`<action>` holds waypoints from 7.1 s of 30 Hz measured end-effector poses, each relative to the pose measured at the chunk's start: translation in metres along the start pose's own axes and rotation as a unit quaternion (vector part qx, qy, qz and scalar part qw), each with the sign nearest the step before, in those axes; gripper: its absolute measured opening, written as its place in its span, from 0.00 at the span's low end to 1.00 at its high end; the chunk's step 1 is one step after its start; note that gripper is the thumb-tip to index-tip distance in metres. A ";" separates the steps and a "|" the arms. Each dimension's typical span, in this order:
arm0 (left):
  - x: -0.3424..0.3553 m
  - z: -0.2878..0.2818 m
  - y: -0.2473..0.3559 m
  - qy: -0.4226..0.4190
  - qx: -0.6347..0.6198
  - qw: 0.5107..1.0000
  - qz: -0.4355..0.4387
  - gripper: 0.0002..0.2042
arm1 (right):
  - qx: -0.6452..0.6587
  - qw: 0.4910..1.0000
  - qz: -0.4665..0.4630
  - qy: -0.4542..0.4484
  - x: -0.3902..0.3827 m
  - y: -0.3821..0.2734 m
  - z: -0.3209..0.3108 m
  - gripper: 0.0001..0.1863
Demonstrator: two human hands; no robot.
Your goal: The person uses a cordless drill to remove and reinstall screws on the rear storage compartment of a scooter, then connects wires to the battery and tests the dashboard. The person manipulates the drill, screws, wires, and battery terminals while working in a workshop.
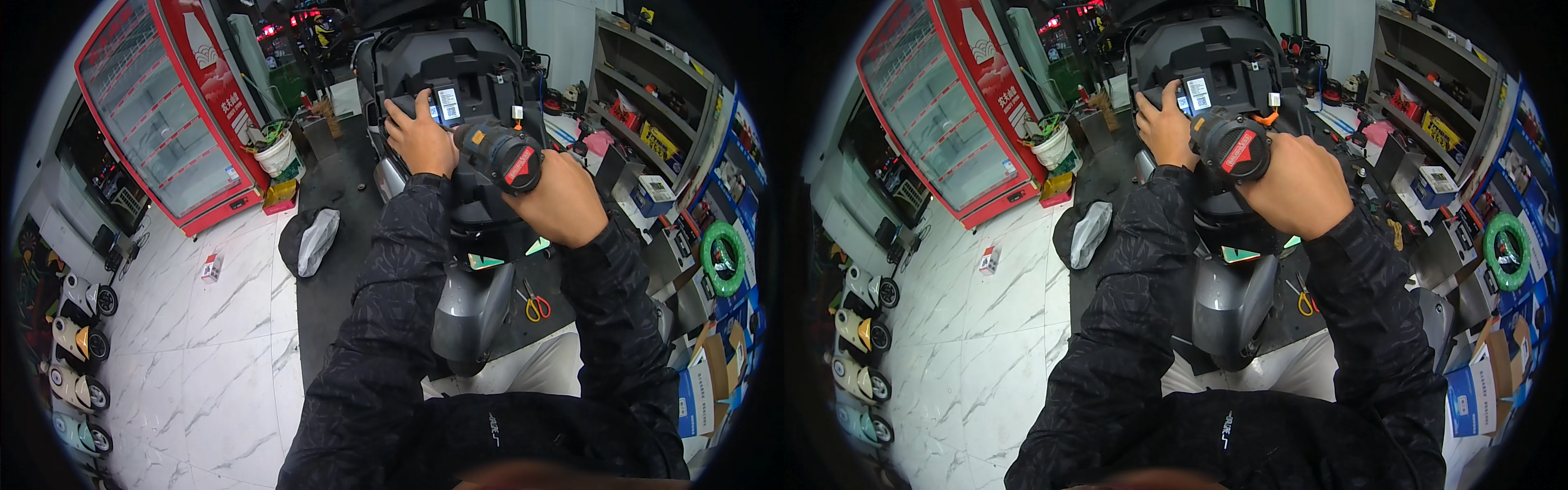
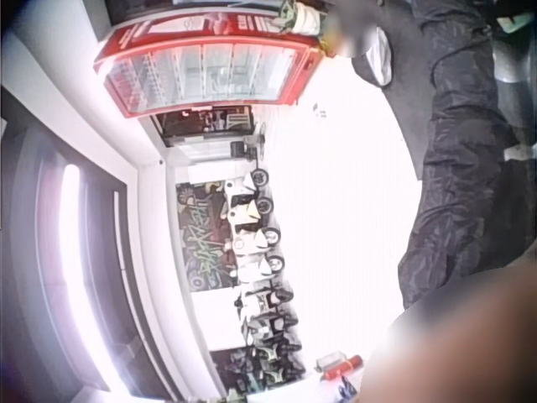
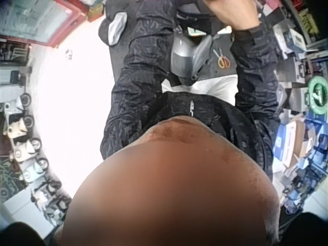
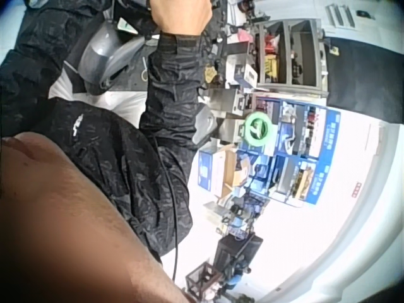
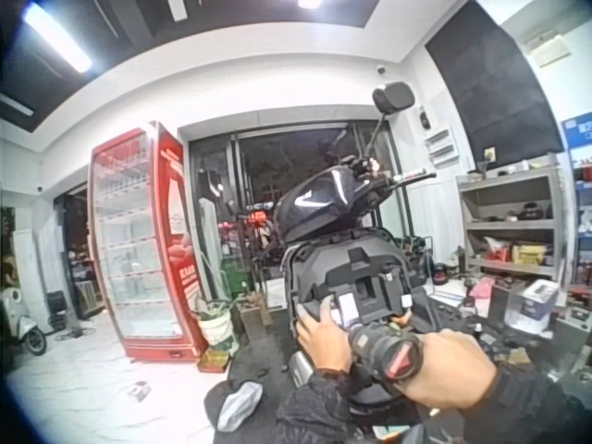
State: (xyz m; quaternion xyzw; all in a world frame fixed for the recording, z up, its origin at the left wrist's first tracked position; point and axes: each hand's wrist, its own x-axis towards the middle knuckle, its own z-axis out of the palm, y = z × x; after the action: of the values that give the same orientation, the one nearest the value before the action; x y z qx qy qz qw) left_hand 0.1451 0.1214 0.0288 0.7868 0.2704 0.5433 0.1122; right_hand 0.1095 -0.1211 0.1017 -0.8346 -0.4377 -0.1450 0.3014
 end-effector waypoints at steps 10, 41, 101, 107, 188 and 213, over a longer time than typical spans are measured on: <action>0.001 0.005 -0.008 0.000 -0.070 0.997 -0.013 0.47 | -0.011 1.000 -0.024 0.002 0.000 -0.001 -0.001 0.16; 0.001 0.003 -0.007 0.006 -0.046 0.999 -0.002 0.44 | 0.066 0.995 0.008 0.068 0.012 0.021 0.008 0.16; -0.004 0.007 -0.009 0.032 -0.067 0.997 0.004 0.45 | -0.280 0.940 -0.159 0.114 0.059 -0.006 -0.042 0.12; -0.004 0.008 -0.009 0.038 -0.051 0.998 0.004 0.44 | -0.261 0.936 -0.211 0.102 0.061 -0.006 -0.045 0.14; -0.001 0.003 -0.007 0.003 -0.071 0.997 -0.018 0.41 | -0.418 0.830 -0.358 0.086 0.055 -0.035 -0.068 0.03; -0.056 -0.032 -0.031 -0.098 -0.026 0.994 0.041 0.41 | -0.200 0.825 0.478 -0.225 -0.446 0.466 0.148 0.22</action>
State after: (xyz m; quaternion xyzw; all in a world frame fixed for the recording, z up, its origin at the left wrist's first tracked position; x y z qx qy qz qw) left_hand 0.0919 0.1124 -0.0180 0.8435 0.2114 0.4744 0.1369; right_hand 0.2310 -0.5175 -0.4145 -0.9909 -0.0015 0.1241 0.0525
